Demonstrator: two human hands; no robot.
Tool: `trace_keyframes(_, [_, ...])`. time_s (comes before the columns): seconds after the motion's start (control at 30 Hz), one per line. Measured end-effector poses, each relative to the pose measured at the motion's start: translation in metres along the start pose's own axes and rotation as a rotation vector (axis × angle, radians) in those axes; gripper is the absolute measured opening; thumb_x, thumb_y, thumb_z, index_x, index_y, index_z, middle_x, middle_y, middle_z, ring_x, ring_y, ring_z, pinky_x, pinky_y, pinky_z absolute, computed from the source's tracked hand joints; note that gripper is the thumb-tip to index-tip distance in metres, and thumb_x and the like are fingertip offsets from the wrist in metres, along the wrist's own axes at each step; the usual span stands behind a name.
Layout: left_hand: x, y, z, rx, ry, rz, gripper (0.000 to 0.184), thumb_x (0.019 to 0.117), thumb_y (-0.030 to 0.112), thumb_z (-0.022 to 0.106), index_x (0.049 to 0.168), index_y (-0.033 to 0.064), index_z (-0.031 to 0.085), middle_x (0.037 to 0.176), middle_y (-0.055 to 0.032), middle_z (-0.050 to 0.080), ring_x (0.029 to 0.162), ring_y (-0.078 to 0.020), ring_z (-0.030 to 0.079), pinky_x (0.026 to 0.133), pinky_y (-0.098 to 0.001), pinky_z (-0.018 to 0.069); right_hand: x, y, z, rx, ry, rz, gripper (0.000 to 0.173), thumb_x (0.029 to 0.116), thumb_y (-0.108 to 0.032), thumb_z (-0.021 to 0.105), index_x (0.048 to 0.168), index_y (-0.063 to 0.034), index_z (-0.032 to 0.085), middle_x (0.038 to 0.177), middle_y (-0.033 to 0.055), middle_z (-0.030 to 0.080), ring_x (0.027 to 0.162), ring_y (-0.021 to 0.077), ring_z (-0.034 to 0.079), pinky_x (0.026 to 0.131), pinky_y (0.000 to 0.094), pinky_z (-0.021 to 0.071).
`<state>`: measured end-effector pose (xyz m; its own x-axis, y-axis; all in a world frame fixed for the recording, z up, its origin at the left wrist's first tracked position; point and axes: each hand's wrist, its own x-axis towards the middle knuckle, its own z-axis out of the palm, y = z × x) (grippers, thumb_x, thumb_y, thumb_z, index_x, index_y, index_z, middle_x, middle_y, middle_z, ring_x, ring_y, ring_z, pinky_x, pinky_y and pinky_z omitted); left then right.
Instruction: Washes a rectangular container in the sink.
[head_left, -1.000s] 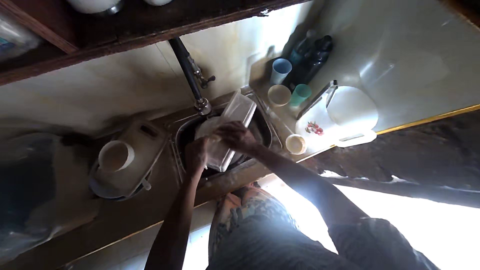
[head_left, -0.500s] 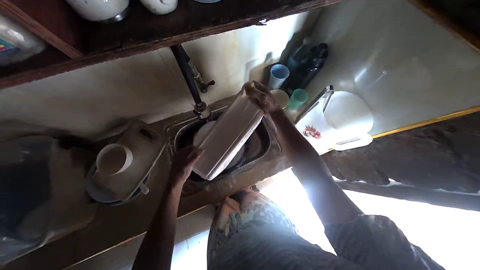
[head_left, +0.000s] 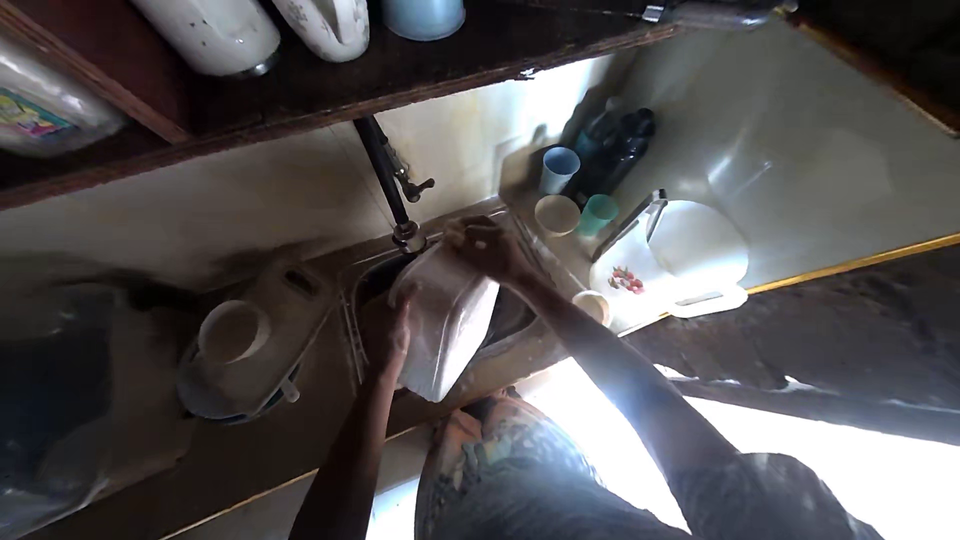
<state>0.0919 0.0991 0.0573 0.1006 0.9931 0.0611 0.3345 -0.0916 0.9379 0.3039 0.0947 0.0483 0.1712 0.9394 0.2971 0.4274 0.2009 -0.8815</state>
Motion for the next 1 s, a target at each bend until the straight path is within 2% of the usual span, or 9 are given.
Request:
trace_keyframes(0.13, [0.009,-0.008,0.005,0.093,-0.049,0.038,0.025,0.1014,0.014,0.058,0.101,-0.0085,0.067,0.092,-0.0110,0.067,0.087,-0.0080,0.060,0.086,-0.0304,0.0508,-0.008,-0.035,0.021,0.067,-0.047,-0.266,0.022,0.0891,-0.007,0.074,0.107,0.0062,0.076,0.138,0.0276,0.060,0.128,0.0324,0.060,0.110,0.0404,0.0494])
trace_keyframes(0.27, [-0.002,0.007,-0.004,0.033,0.036,0.026,0.028,0.0978,0.014,0.060,0.102,-0.0136,0.065,0.095,-0.0140,0.066,0.090,-0.0075,0.060,0.089,-0.0270,0.0494,0.019,0.006,-0.014,-0.040,-0.015,0.101,0.028,0.0960,-0.015,0.069,0.115,0.0041,0.073,0.150,0.0219,0.053,0.134,0.0313,0.056,0.110,0.0441,0.0471])
trace_keyframes(0.37, [-0.008,0.010,-0.012,-0.124,0.087,0.039,0.014,0.0952,0.003,0.057,0.099,-0.0103,0.060,0.085,0.0014,0.061,0.081,0.0065,0.058,0.081,-0.0128,0.0496,0.033,0.031,-0.028,0.383,-0.015,0.443,0.038,0.1067,-0.014,0.051,0.141,0.0039,0.052,0.131,0.0139,0.063,0.113,0.0129,0.061,0.097,0.0296,0.0512])
trace_keyframes(0.5, [-0.001,0.011,-0.032,-0.206,-0.048,-0.061,0.014,0.0961,-0.003,0.048,0.107,-0.0095,0.056,0.085,0.0055,0.059,0.080,0.0090,0.058,0.078,-0.0106,0.0496,0.039,0.016,-0.032,0.573,-0.065,0.319,0.035,0.1013,-0.004,0.052,0.135,0.0028,0.050,0.108,0.0051,0.066,0.091,0.0034,0.064,0.083,0.0222,0.0556])
trace_keyframes(0.67, [0.021,0.036,-0.046,0.252,-0.499,-0.077,0.025,0.0951,0.007,0.069,0.117,-0.0042,0.067,0.102,-0.0113,0.071,0.093,-0.0122,0.066,0.089,-0.0341,0.0546,0.031,-0.045,-0.013,0.038,-0.255,-0.150,0.024,0.0931,-0.009,0.071,0.112,0.0048,0.069,0.110,0.0151,0.068,0.102,0.0184,0.065,0.092,0.0334,0.0546])
trace_keyframes(0.73, [0.018,0.035,-0.029,0.364,-0.367,-0.013,0.027,0.0966,0.020,0.071,0.112,-0.0019,0.071,0.101,-0.0170,0.072,0.096,-0.0253,0.068,0.090,-0.0490,0.0522,0.030,-0.054,0.004,-0.031,-0.284,-0.328,0.024,0.0891,-0.014,0.075,0.106,0.0029,0.073,0.112,0.0201,0.068,0.110,0.0300,0.064,0.097,0.0452,0.0512])
trace_keyframes(0.8, [0.015,0.032,-0.023,0.441,-0.226,0.000,0.034,0.1023,0.026,0.062,0.104,-0.0059,0.071,0.096,-0.0246,0.070,0.095,-0.0374,0.066,0.089,-0.0597,0.0476,0.032,-0.048,0.002,0.126,-0.314,-0.254,0.029,0.0916,-0.006,0.067,0.116,0.0088,0.069,0.120,0.0205,0.067,0.114,0.0231,0.063,0.101,0.0369,0.0506])
trace_keyframes(0.9, [0.007,0.019,-0.027,0.301,-0.055,-0.042,0.026,0.1004,0.013,0.060,0.095,-0.0107,0.067,0.086,-0.0147,0.065,0.084,-0.0157,0.060,0.085,-0.0362,0.0496,0.037,-0.012,-0.014,0.287,-0.233,0.050,0.024,0.0991,-0.004,0.053,0.118,0.0086,0.061,0.099,0.0077,0.066,0.082,0.0026,0.061,0.074,0.0214,0.0533])
trace_keyframes(1.0, [0.003,0.014,-0.036,0.208,-0.092,-0.068,0.017,0.0973,0.002,0.059,0.093,-0.0141,0.062,0.081,-0.0079,0.058,0.077,-0.0028,0.054,0.078,-0.0209,0.0465,0.038,-0.012,-0.032,0.169,-0.253,0.270,0.017,0.1037,-0.002,0.052,0.113,0.0099,0.059,0.093,0.0092,0.063,0.079,0.0038,0.058,0.076,0.0219,0.0512])
